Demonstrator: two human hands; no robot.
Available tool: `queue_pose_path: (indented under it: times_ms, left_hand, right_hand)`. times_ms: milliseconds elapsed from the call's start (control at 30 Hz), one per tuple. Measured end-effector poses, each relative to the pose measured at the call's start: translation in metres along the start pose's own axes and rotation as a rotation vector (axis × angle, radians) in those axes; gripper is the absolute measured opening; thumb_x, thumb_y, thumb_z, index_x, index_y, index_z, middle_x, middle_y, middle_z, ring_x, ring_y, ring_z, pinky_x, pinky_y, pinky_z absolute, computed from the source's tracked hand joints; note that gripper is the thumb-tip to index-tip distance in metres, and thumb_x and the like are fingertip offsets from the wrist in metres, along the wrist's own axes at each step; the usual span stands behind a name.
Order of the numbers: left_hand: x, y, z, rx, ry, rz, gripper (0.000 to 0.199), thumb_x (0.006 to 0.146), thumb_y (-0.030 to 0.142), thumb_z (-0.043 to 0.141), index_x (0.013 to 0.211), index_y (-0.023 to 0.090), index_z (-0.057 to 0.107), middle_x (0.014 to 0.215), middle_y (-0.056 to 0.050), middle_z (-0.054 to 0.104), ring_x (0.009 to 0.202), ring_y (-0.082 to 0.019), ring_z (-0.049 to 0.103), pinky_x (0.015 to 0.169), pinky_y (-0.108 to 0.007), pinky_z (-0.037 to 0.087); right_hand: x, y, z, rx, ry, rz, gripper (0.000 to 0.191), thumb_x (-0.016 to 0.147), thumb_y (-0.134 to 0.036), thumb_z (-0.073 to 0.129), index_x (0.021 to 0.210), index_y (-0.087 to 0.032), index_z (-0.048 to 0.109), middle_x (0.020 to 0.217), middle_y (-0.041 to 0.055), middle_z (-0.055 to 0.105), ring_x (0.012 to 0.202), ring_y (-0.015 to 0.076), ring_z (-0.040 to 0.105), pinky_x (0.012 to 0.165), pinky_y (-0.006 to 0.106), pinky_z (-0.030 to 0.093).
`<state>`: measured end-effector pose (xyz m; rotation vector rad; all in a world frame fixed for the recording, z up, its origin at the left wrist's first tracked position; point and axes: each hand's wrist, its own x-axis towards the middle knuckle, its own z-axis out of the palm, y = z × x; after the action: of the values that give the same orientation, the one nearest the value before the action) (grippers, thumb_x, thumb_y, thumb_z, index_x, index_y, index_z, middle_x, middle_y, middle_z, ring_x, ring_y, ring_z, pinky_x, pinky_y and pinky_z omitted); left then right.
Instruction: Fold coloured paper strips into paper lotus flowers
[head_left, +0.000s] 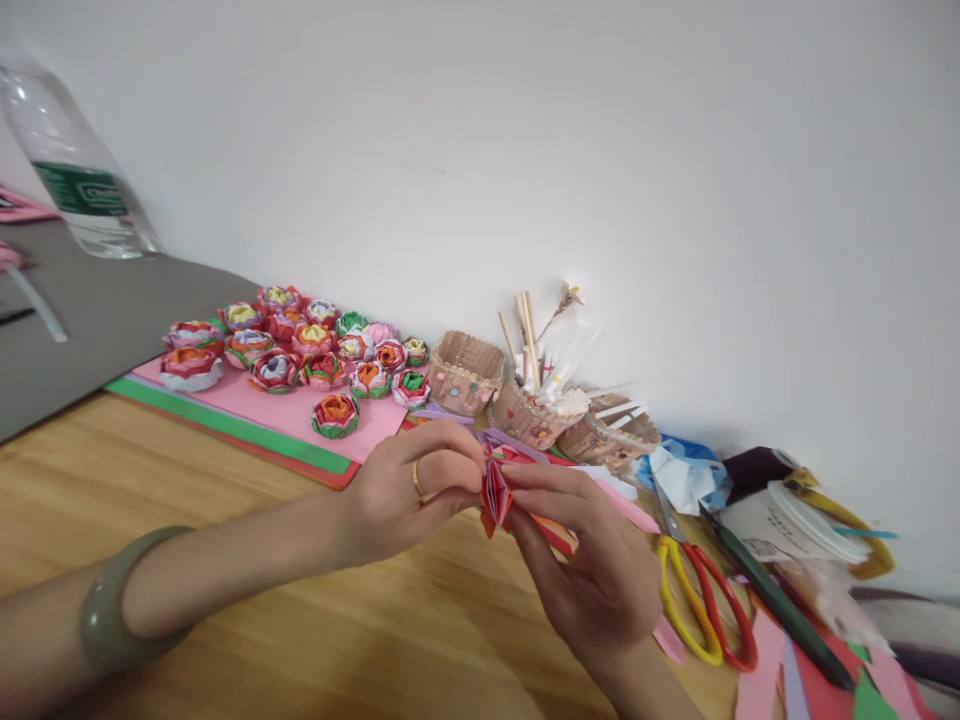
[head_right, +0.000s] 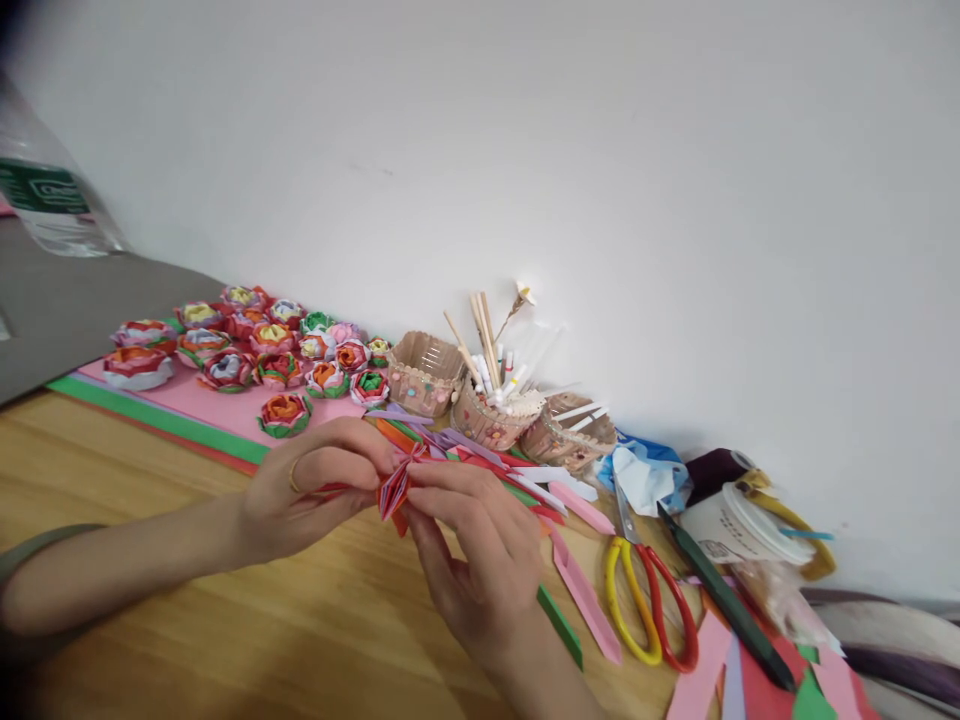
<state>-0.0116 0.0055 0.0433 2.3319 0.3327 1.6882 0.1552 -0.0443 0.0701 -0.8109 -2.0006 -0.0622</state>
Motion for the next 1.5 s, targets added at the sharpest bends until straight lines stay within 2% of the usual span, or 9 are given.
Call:
queue_pose_path:
  times_ms: [267, 433, 700, 833, 967, 1100, 1300, 1367, 1500]
  left_hand:
    - [0.006, 0.004, -0.002, -0.051, -0.04, 0.052, 0.014, 0.085, 0.007, 0.045, 0.082, 0.019, 0.051, 0.077, -0.001, 0.061, 0.067, -0.009, 0.06, 0.062, -0.02, 0.051]
    - [0.005, 0.003, -0.003, -0.162, -0.088, -0.128, 0.009, 0.079, 0.012, 0.058, 0.073, 0.017, 0.054, 0.078, -0.002, 0.059, 0.069, -0.01, 0.058, 0.063, -0.021, 0.049]
    - [0.011, -0.001, -0.004, -0.49, -0.196, -0.785, 0.008, 0.065, 0.013, 0.071, 0.064, 0.015, 0.063, 0.069, 0.0, 0.059, 0.07, -0.012, 0.057, 0.066, -0.024, 0.048]
    - [0.015, 0.001, -0.004, -0.633, -0.189, -1.006, 0.005, 0.064, 0.013, 0.067, 0.065, 0.014, 0.062, 0.066, 0.001, 0.062, 0.062, -0.011, 0.059, 0.059, -0.023, 0.05]
    - [0.015, 0.001, -0.003, -0.689, -0.162, -1.038, 0.009, 0.064, 0.012, 0.067, 0.07, 0.014, 0.06, 0.063, 0.002, 0.061, 0.059, -0.01, 0.059, 0.055, -0.021, 0.05]
    - [0.012, 0.002, -0.002, -0.666, -0.196, -0.976, 0.005, 0.068, 0.013, 0.063, 0.07, 0.014, 0.058, 0.062, 0.001, 0.06, 0.055, -0.009, 0.058, 0.053, -0.02, 0.05]
    - [0.009, 0.004, -0.002, -0.271, -0.196, -0.662, 0.01, 0.07, 0.007, 0.053, 0.069, 0.014, 0.059, 0.068, 0.0, 0.06, 0.062, -0.01, 0.057, 0.055, -0.019, 0.048]
    - [0.01, 0.003, -0.003, -0.24, -0.216, -0.653, 0.009, 0.072, 0.009, 0.054, 0.072, 0.015, 0.061, 0.07, -0.001, 0.062, 0.064, -0.011, 0.058, 0.057, -0.021, 0.049]
    - [0.014, -0.001, -0.004, -0.413, -0.264, -0.914, 0.002, 0.069, 0.012, 0.061, 0.07, 0.014, 0.061, 0.071, -0.001, 0.065, 0.067, -0.012, 0.062, 0.062, -0.023, 0.052]
  right_hand:
    - [0.002, 0.003, -0.005, -0.015, -0.035, -0.094, 0.02, 0.073, 0.001, 0.059, 0.079, -0.018, 0.057, 0.077, 0.0045, 0.064, 0.073, 0.014, 0.059, 0.063, 0.026, 0.05]
    - [0.005, 0.003, -0.006, 0.037, -0.134, -0.087, 0.023, 0.074, 0.003, 0.054, 0.081, -0.019, 0.053, 0.077, 0.0039, 0.062, 0.073, 0.0136, 0.058, 0.065, 0.026, 0.049]
    - [-0.001, 0.011, 0.002, 0.384, -0.211, 0.58, 0.01, 0.083, -0.02, 0.056, 0.075, -0.02, 0.05, 0.072, -0.001, 0.056, 0.064, 0.0107, 0.054, 0.057, 0.021, 0.045]
    - [0.001, 0.012, 0.003, 0.496, -0.243, 0.738, 0.011, 0.08, -0.026, 0.059, 0.075, -0.017, 0.054, 0.067, -0.0008, 0.057, 0.059, 0.0104, 0.054, 0.052, 0.021, 0.043]
    - [0.002, 0.01, 0.003, 0.402, -0.225, 0.669, 0.008, 0.078, -0.02, 0.058, 0.071, -0.016, 0.056, 0.064, -0.0007, 0.059, 0.057, 0.0107, 0.054, 0.054, 0.022, 0.045]
    - [0.001, 0.008, 0.004, 0.194, -0.194, 0.427, 0.007, 0.078, -0.012, 0.056, 0.073, -0.017, 0.056, 0.066, -0.0006, 0.059, 0.059, 0.0105, 0.055, 0.054, 0.021, 0.045]
    - [-0.005, 0.007, 0.006, -0.199, -0.126, 0.048, 0.012, 0.077, -0.006, 0.057, 0.077, -0.017, 0.059, 0.069, 0.0042, 0.065, 0.064, 0.0148, 0.058, 0.056, 0.025, 0.045]
    - [-0.006, 0.008, 0.006, -0.202, -0.099, 0.044, 0.012, 0.077, -0.005, 0.057, 0.077, -0.017, 0.06, 0.068, 0.004, 0.065, 0.062, 0.0146, 0.058, 0.055, 0.025, 0.045]
    - [-0.002, 0.012, 0.005, -0.009, -0.123, 0.274, 0.011, 0.077, -0.008, 0.058, 0.076, -0.018, 0.061, 0.067, 0.0012, 0.065, 0.061, 0.0122, 0.059, 0.057, 0.023, 0.046]
